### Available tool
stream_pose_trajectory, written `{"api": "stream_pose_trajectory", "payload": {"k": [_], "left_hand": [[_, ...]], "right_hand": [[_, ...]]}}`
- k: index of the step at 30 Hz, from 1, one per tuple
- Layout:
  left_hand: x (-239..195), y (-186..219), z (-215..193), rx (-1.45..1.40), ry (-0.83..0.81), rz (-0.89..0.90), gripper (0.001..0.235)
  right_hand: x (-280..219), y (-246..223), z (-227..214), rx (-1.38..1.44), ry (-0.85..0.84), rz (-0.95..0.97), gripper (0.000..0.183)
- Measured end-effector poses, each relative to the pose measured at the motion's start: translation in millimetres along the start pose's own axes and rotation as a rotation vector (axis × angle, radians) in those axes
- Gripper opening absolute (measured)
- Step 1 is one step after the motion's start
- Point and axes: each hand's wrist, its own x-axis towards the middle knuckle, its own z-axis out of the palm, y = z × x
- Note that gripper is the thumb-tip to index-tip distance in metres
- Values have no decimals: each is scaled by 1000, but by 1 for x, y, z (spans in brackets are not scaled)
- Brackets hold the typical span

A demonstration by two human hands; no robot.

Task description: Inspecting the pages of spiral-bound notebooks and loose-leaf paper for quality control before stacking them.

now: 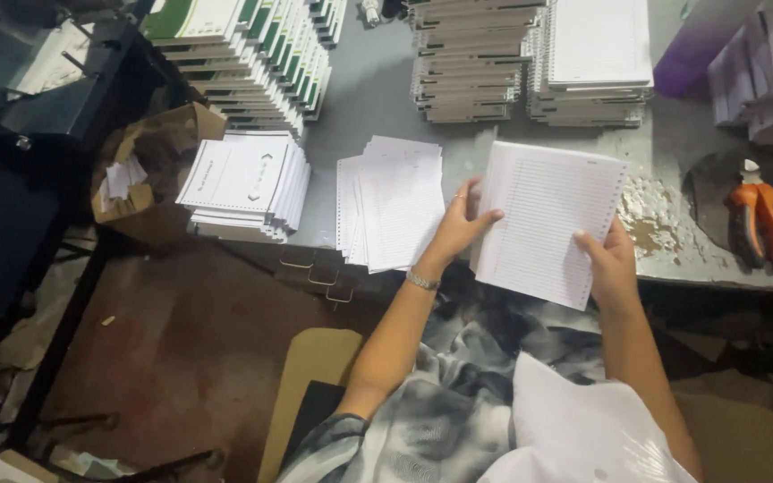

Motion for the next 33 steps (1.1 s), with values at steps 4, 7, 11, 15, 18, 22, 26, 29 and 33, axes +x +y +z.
{"api": "stream_pose_trajectory", "payload": {"k": [4, 7, 11, 15, 18, 22, 26, 29, 33], "left_hand": [[-13, 15, 15, -188, -169, -155, 77], [-19, 10, 18, -16, -152, -50, 55], [-44, 41, 9, 505, -284, 346, 38], [-60, 64, 7, 731, -375, 429, 32], [-62, 68, 4, 686, -427, 474, 36], [-62, 56, 11, 713, -287, 447, 35], [-80, 112, 19, 462, 273, 629, 46], [-111, 157, 30, -18, -200, 61, 86], [-97, 27, 85, -36, -122, 110, 64]], "right_hand": [[-16, -32, 0, -33, -30, -29, 63], [-27, -60, 7, -180, -37, -209, 76], [-38, -128, 17, -683, -47, -508, 113], [-42, -139, -6, -929, -355, -353, 99], [-40, -110, -26, -1006, -417, -130, 37], [-49, -93, -32, -903, -275, -240, 33], [-65, -108, -13, -1073, 70, -473, 47], [-68, -68, 6, -1478, 324, -806, 30], [-94, -39, 69, -1364, 123, -854, 32]]}}
